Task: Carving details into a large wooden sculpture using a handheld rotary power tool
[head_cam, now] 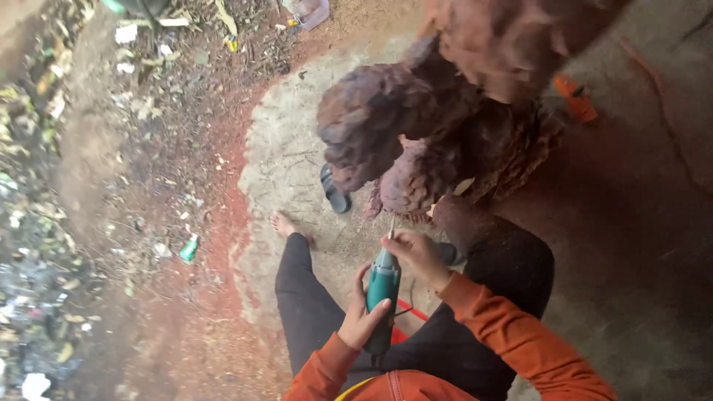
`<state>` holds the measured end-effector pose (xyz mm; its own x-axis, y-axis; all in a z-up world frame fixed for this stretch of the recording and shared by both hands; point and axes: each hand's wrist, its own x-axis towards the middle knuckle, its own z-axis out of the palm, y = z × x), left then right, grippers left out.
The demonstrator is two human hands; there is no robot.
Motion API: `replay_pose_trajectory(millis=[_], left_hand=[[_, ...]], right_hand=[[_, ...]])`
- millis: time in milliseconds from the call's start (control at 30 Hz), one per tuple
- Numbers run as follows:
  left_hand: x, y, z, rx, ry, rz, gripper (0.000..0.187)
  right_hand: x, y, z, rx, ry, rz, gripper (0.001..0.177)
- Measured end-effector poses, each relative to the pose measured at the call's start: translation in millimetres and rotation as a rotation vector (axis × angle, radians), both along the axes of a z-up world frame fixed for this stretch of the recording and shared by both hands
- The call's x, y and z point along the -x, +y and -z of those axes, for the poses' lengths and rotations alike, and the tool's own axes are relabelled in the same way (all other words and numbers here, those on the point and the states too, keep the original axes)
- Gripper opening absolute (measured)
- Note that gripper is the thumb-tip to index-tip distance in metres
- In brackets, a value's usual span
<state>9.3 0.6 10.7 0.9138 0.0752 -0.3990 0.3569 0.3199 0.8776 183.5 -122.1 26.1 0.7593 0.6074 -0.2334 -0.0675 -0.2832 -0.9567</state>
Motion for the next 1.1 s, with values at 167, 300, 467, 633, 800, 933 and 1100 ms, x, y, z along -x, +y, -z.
replay_pose_trajectory(millis=[167, 300, 467, 633, 800, 933, 1100], left_hand=[[-22, 9, -38, -0.305, -0.173, 0.141, 0.093], [-32, 24, -62, -0.279, -0.084, 0.190, 0.092], [-47, 46, -86, -0.312, -0.028, 0.337, 0.091], [-65, 75, -103, -0.409, 0.068, 0.479, 0.091], [-84, 100, -121, -0.464, 0.119, 0.611, 0.093], [-92, 111, -125, -0.453, 0.125, 0.664, 0.092], [-92, 117, -121, -0.444, 0.117, 0.671, 0.091]], right_hand=[[-16, -2, -32, 0.006, 0.118, 0.096, 0.038], [-16, 5, -19, -0.035, 0.049, 0.140, 0.035], [-15, 9, -21, -0.105, 0.167, 0.236, 0.037], [-15, 14, -12, -0.130, 0.247, 0.289, 0.039], [-14, 16, -3, -0.256, 0.280, 0.306, 0.042], [-14, 21, -4, -0.262, 0.289, 0.306, 0.046], [-13, 23, -3, -0.294, 0.283, 0.314, 0.045]])
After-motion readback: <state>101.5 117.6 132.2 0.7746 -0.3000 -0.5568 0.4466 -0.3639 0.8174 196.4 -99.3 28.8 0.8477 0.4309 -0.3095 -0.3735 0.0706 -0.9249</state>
